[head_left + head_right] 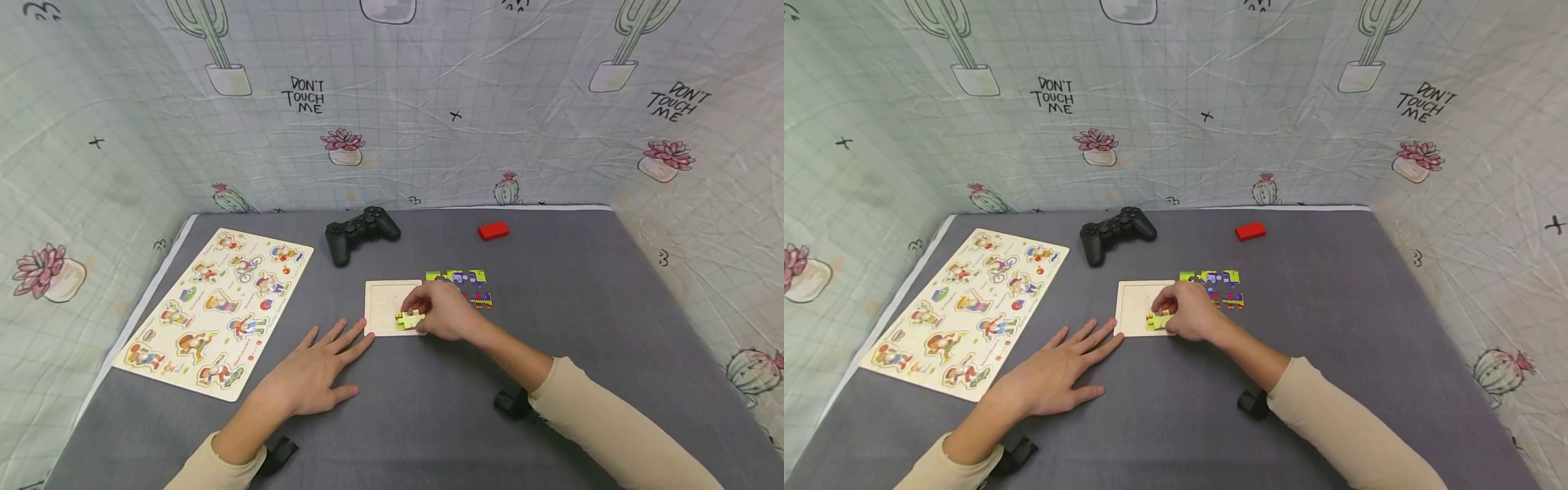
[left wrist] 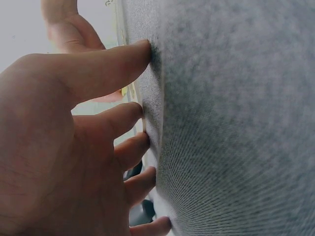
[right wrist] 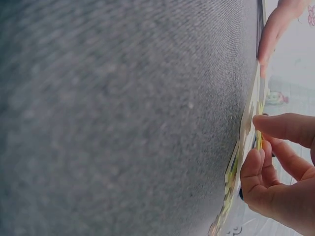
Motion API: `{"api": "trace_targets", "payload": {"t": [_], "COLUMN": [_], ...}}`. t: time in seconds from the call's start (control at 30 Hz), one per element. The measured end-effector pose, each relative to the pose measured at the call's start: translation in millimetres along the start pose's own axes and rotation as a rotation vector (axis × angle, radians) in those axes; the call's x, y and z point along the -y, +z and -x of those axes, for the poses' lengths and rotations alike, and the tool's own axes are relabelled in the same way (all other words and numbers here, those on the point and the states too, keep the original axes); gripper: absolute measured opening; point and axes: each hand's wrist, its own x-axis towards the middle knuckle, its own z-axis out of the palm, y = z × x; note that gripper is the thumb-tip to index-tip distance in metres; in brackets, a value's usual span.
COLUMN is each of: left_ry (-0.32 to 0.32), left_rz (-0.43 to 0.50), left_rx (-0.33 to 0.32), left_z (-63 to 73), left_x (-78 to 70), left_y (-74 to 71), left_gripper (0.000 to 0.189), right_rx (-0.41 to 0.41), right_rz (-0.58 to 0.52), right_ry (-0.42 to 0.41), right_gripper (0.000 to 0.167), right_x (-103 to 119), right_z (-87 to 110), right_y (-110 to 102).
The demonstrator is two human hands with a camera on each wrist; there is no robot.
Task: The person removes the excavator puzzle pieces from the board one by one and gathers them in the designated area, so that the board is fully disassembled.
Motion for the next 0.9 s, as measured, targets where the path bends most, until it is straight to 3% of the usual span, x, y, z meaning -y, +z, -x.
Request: {"api": "trace_targets", "payload": {"t": [0.9], "left_ry": [-0.006], "left_rz": [0.008], "left_rx": [0.006], "left_z": [0.1], "left_x": [-0.7], "left_y": [-0.1], "left_gripper": [0.080], "right_rx": [-0.036], "right_rz": [-0.022], "right_ry": [0.030], "right_gripper": [0.029], "right_x": [-23], "right_z": [18.9], "right_y": [-19]}}
